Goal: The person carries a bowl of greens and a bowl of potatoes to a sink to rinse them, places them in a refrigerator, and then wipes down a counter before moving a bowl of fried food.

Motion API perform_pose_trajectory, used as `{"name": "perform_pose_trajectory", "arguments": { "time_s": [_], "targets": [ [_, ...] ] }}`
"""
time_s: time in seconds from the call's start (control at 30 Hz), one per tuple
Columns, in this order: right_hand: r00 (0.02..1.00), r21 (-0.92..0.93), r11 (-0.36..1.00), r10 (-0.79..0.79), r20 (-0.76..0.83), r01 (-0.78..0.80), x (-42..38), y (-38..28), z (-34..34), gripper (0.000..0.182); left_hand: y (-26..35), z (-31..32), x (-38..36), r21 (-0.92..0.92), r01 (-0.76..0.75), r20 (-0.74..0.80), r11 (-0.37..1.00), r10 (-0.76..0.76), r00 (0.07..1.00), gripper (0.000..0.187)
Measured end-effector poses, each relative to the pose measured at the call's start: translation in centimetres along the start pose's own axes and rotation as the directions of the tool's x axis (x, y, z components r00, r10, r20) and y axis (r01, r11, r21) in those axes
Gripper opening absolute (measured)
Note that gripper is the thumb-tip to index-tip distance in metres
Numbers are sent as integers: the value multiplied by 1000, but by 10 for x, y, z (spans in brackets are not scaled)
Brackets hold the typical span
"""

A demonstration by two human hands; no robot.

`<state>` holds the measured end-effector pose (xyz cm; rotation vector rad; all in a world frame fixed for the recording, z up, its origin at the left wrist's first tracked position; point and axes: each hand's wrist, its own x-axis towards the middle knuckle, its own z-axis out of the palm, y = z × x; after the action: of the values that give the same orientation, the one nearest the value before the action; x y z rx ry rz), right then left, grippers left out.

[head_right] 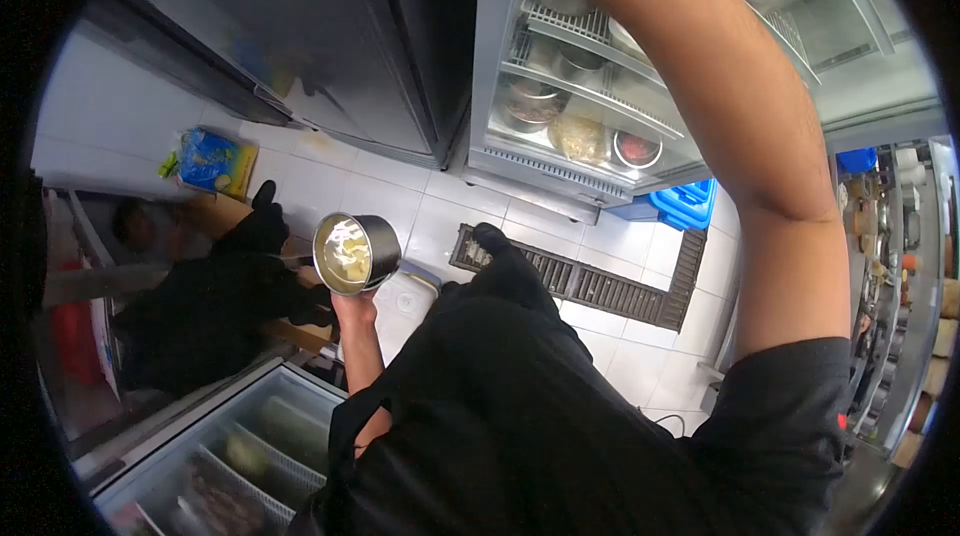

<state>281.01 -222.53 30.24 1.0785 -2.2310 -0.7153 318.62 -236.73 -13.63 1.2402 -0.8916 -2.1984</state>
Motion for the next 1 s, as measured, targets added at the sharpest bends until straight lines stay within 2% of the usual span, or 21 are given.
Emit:
{"name": "perform_pose_trajectory", "arguments": {
  "time_s": [0.03,0.07,0.2,0.27,0.3,0.37,0.4,0.47,0.5,0.53,0.6,0.67,0.7,0.73,0.8,0.83,0.93,0.97,1.0],
  "targets": [
    [1000,-27,1000,14,-20,-14,-5,-3,-6,22,6,-7,2,12,-8,12,1000,8,1000,50],
    [998,59,998,-30,-49,33,-16,-5,-17,20,11,-14,4,23,-11,27,1000,11,1000,50],
    [999,217,975,40,34,-46,-88,-28,-76,19,24,-46,15,91,31,52,995,-36,998,51],
    [989,352,936,80,-123,-31,-123,-41,-91,14,33,-48,17,109,25,74,994,-33,997,51],
    [953,438,899,112,-282,24,-143,-48,-90,11,34,-51,21,119,35,74,992,-44,996,50],
    [982,678,730,54,-184,87,-181,-45,-119,11,31,-57,29,141,62,69,988,-72,995,50],
    [984,845,529,101,-150,74,-209,-45,-127,13,35,-48,24,136,47,68,990,-57,996,49],
    [984,900,397,-66,-165,178,-261,-17,-146,23,39,-41,21,163,70,114,984,-90,989,48],
    [970,957,193,73,-233,216,-297,-12,-144,23,39,-38,21,182,81,135,980,-107,985,48],
    [940,973,51,251,-230,225,-367,3,-150,27,36,-36,21,176,88,152,980,-115,982,46],
    [788,909,-189,581,-202,372,-503,31,-164,34,32,-25,18,211,133,153,968,-168,974,45],
    [527,954,135,808,-263,269,-528,33,-184,37,24,-15,18,263,138,173,955,-187,967,44],
    [484,902,432,795,-366,-27,-499,20,-194,40,22,-12,16,256,154,191,954,-206,960,45],
    [474,691,641,748,-465,-334,-467,6,-205,43,20,-6,13,251,170,214,953,-226,950,45],
    [395,775,567,804,-445,-280,-460,-7,-226,51,18,10,6,268,190,249,945,-258,934,46],
    [351,958,255,892,-285,131,-467,-8,-231,56,15,20,2,297,180,269,938,-263,927,46],
    [320,948,197,907,-272,249,-487,-10,-235,54,4,37,-5,368,169,306,914,-291,907,46],
    [253,928,354,914,-317,-118,-492,-12,-235,53,-1,40,-2,382,173,316,908,-304,899,46],
    [202,769,427,904,-377,-476,-497,-13,-235,52,-2,46,-1,394,174,327,902,-314,891,45]
  ]
}}
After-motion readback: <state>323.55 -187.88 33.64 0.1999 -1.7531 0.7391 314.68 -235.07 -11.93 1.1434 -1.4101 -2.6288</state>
